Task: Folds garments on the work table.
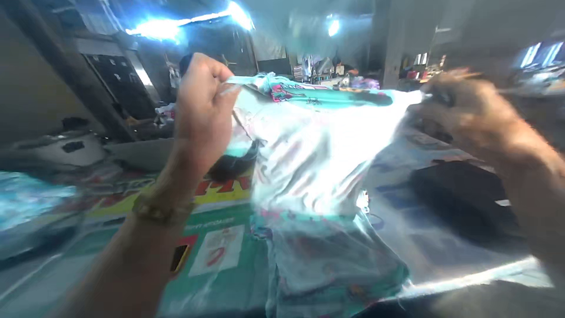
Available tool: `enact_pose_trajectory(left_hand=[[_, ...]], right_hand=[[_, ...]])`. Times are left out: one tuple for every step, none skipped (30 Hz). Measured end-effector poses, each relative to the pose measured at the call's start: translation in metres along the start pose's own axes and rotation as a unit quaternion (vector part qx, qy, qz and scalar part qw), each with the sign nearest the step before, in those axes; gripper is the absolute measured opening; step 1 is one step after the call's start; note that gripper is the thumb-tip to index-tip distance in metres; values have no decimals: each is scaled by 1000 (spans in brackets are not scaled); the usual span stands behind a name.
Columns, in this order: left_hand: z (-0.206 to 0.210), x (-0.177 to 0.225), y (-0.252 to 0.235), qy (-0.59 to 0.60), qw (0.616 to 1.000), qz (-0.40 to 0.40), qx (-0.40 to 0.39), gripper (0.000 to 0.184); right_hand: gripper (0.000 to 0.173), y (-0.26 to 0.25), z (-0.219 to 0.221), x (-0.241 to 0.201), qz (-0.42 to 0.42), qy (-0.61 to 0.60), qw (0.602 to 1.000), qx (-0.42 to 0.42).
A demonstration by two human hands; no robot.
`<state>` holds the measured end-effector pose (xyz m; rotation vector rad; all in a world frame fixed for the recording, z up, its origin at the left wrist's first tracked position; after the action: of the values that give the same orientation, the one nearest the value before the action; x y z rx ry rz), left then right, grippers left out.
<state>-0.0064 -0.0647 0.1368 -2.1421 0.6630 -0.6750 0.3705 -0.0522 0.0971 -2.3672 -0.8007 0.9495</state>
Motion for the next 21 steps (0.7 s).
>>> enact_pose_trajectory(left_hand=[[-5, 5, 5, -20, 1000, 2, 12, 23], [-9, 9, 9, -48, 999, 8, 23, 24], [-14, 13, 10, -79, 996, 16, 26, 26], [-20, 15, 8, -105, 994, 21, 26, 28], [-27, 16, 3, -119, 992, 21, 28, 30], [-35, 15, -3, -120, 992, 18, 35, 30], [-42, 11, -9, -106, 993, 11, 41, 32], [-47, 5, -15, -99, 994, -1, 52, 33], [-49, -2, -19, -90, 994, -13, 59, 34], [-48, -6, -22, -81, 995, -23, 52, 32], [-42, -6, -23, -74, 996, -29, 31, 31], [-33, -7, -21, -84, 996, -35, 9, 30], [-22, -11, -15, -101, 994, -42, -14, 28], [-8, -16, -7, -102, 992, -58, -44, 28], [8, -25, 4, -93, 990, -77, -76, 27], [28, -38, 20, -77, 986, -100, -110, 26], [49, -54, 37, -59, 980, -127, -140, 24], [72, -75, 58, -46, 972, -153, -170, 23], [98, -96, 78, -37, 960, -185, -209, 23], [124, -118, 100, -32, 937, -222, -267, 26], [148, -135, 122, -26, 908, -256, -331, 30]], right_hand=[[10, 4, -2, -3, -3, -36, 999, 30], [11, 5, -5, -5, -12, -55, 997, 60], [11, 2, -8, -5, -21, -57, 995, 84], [10, -2, -12, -6, -29, -53, 993, 105], [9, -7, -16, -7, -39, -49, 990, 123], [9, -13, -22, -7, -51, -45, 988, 140], [11, -19, -28, -7, -56, -40, 986, 151], [13, -25, -33, -6, -55, -34, 985, 161], [16, -30, -36, -7, -49, -25, 985, 165], [17, -35, -35, -8, -42, -12, 985, 165], [18, -40, -30, -8, -35, 4, 987, 160], [20, -44, -22, -7, -25, 24, 989, 146], [21, -48, -10, -5, -12, 41, 991, 126], [21, -49, 4, 0, 2, 51, 993, 107], [21, -50, 20, 9, 13, 53, 995, 88], [19, -50, 38, 24, 23, 46, 997, 66], [18, -47, 59, 43, 33, 34, 998, 35], [17, -41, 84, 64, 46, 21, 999, -7], [18, -32, 112, 89, 72, 12, 995, -68], [19, -24, 141, 114, 110, 12, 983, -145], [24, -14, 169, 136, 148, 20, 962, -228]])
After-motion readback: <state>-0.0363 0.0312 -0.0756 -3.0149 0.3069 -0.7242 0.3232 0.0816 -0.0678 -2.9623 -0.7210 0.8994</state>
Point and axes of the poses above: each hand's wrist, its own y-axis away from the middle knuckle, its own z-axis out of the palm, x = y × z, the point moved 5 cm from there along -y, towards the middle knuckle, and after that the axes turned 10 degrees about -x, right-handed, at the moved point
